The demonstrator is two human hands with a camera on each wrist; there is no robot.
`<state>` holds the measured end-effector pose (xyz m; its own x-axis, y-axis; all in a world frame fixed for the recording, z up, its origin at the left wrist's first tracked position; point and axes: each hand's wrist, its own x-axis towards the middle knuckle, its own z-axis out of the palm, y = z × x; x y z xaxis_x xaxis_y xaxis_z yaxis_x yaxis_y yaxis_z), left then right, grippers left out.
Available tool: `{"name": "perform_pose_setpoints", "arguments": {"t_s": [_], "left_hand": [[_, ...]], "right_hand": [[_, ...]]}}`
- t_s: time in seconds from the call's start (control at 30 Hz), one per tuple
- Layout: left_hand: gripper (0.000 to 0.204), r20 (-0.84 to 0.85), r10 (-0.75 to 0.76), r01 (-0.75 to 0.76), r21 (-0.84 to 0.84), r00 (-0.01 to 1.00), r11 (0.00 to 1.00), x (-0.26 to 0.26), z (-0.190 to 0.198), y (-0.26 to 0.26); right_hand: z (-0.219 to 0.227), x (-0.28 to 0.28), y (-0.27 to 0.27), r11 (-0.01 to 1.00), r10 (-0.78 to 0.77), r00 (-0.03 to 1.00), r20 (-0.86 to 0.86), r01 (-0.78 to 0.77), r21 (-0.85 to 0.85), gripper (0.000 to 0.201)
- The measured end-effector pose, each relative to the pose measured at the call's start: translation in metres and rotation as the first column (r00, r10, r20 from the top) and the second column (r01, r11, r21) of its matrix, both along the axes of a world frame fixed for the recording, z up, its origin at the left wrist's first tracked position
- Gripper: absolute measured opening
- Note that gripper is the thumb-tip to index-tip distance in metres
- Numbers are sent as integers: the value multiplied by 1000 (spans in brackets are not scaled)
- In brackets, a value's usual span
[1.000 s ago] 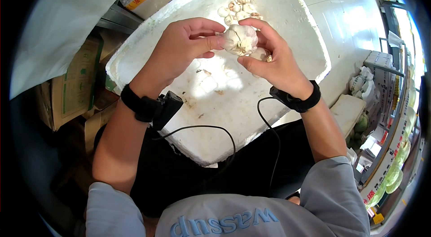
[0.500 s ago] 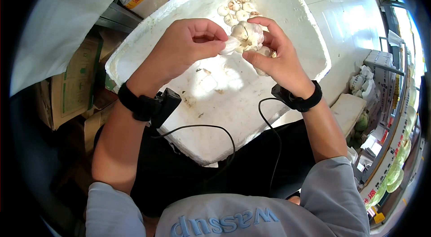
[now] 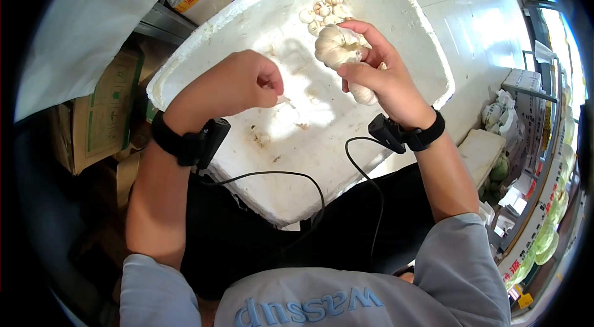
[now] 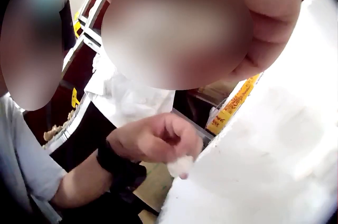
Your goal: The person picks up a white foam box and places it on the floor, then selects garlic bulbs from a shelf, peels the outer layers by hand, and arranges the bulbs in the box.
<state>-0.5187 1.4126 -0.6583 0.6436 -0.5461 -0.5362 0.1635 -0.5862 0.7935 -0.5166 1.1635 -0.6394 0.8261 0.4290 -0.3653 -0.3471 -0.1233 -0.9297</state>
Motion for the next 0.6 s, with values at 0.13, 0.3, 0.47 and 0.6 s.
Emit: {"name": "perform_pose_setpoints", "arguments": {"t_s": [0.13, 0.3, 0.47, 0.6], "left_hand": [[19, 56, 21, -23, 37, 998, 999, -3, -13, -5], [44, -406, 275, -459, -476, 871, 750, -5, 7, -27], [45, -334, 264, -404, -481, 905, 778, -5, -6, -35], [41, -293, 243, -365, -499, 925, 786, -1, -9, -32]], "right_hand": [[-2, -1, 0, 997, 5, 1000, -10, -4, 72, 56], [3, -4, 4, 999, 24, 1000, -6, -24, 44, 52], [-3, -10, 11, 1000, 20, 988, 151, -17, -22, 53], [-3, -6, 8, 1000, -17, 988, 154, 15, 14, 54]]}}
